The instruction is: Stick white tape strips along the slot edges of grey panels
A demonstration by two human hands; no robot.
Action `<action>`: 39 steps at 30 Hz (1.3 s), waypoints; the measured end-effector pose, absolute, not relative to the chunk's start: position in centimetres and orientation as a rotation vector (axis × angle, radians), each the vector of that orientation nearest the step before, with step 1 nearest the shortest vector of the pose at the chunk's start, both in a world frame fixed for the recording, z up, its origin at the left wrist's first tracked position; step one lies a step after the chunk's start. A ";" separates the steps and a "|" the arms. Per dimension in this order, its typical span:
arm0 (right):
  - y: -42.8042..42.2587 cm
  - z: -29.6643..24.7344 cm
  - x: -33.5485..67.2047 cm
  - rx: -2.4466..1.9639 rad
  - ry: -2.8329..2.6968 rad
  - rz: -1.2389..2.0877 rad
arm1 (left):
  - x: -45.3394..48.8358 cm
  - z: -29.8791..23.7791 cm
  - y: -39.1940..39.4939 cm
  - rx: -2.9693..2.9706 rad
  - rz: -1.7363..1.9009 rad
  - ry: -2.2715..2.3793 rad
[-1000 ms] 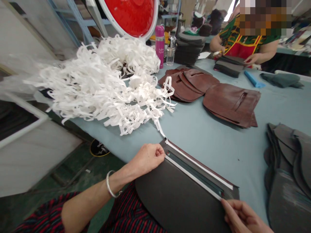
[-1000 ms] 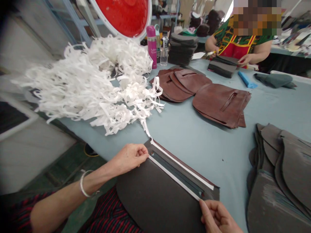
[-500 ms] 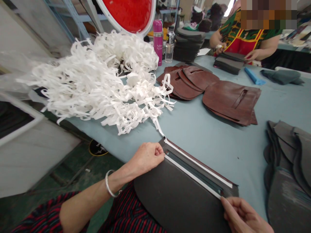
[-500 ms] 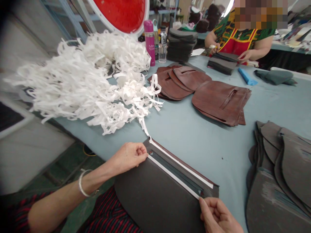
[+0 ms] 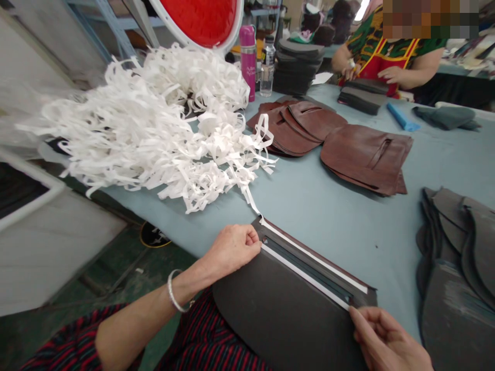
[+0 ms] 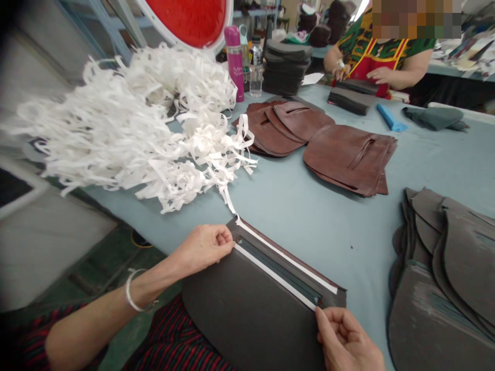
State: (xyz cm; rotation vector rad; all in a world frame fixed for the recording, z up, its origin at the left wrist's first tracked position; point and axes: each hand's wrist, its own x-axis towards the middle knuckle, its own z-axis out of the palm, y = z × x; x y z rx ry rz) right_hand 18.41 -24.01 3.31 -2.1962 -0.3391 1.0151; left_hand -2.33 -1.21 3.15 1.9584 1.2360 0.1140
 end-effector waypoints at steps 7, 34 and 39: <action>-24.2 3.3 17.9 -2.128 -0.383 0.929 | -2.2 2.5 -2.8 2.191 0.264 1.295; -23.7 2.7 17.5 -2.498 -0.602 0.588 | -2.1 1.5 -8.6 3.216 0.031 0.735; -23.2 3.2 17.7 -2.652 -0.732 0.541 | -0.7 1.7 -9.5 3.237 -0.082 0.677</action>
